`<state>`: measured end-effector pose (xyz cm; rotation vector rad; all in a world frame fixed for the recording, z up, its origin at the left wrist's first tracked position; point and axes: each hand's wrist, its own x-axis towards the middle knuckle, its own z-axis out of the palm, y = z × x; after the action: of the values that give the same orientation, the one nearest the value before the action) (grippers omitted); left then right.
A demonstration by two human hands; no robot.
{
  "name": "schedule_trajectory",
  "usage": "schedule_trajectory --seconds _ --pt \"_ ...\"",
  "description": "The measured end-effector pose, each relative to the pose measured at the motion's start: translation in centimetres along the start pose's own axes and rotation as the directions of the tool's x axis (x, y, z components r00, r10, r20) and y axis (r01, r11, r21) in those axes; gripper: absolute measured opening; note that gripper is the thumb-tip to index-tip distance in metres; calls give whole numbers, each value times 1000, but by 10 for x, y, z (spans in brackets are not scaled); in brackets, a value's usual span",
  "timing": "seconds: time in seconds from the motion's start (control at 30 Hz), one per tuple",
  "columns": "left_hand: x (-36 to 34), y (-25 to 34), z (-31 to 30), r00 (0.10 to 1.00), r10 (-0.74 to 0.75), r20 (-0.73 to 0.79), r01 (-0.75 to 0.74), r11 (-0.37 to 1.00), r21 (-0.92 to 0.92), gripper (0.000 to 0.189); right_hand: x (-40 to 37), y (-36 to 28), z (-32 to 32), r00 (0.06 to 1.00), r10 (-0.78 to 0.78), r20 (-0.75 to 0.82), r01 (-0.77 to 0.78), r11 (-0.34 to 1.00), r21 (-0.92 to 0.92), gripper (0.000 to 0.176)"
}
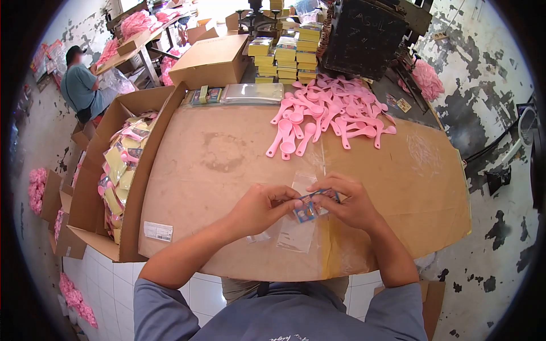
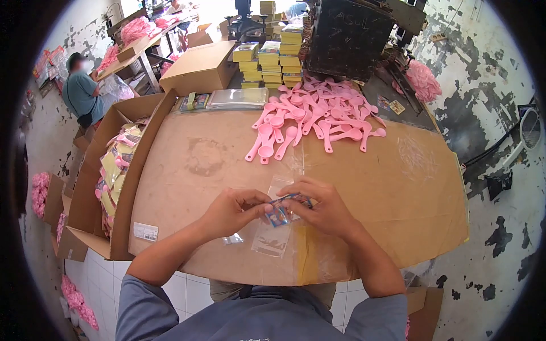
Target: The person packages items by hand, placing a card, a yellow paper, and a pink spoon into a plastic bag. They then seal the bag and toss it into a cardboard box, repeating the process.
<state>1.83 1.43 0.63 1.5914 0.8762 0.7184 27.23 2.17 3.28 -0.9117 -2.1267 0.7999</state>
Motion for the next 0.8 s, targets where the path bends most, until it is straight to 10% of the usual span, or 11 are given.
schedule_trajectory --seconds 0.3,0.5,0.6,0.67,0.8 --pt "3 -1 1 993 -30 -113 7 980 -197 21 -6 14 11 962 203 -182 -131 930 343 26" --pt "2 -1 2 990 -66 -123 48 989 -142 22 3 15 8 984 30 177 -72 969 236 24" --pt "5 -4 0 985 -5 -172 -10 996 -87 20 19 37 -16 979 166 115 -181 974 133 30" --pt "4 -3 -3 983 -13 -182 0 998 -69 18 29 80 -30 973 104 -204 -183 887 -424 32" --pt "5 -5 -6 986 -28 -165 9 993 -114 19 40 105 -42 918 122 -378 -348 704 -619 36"
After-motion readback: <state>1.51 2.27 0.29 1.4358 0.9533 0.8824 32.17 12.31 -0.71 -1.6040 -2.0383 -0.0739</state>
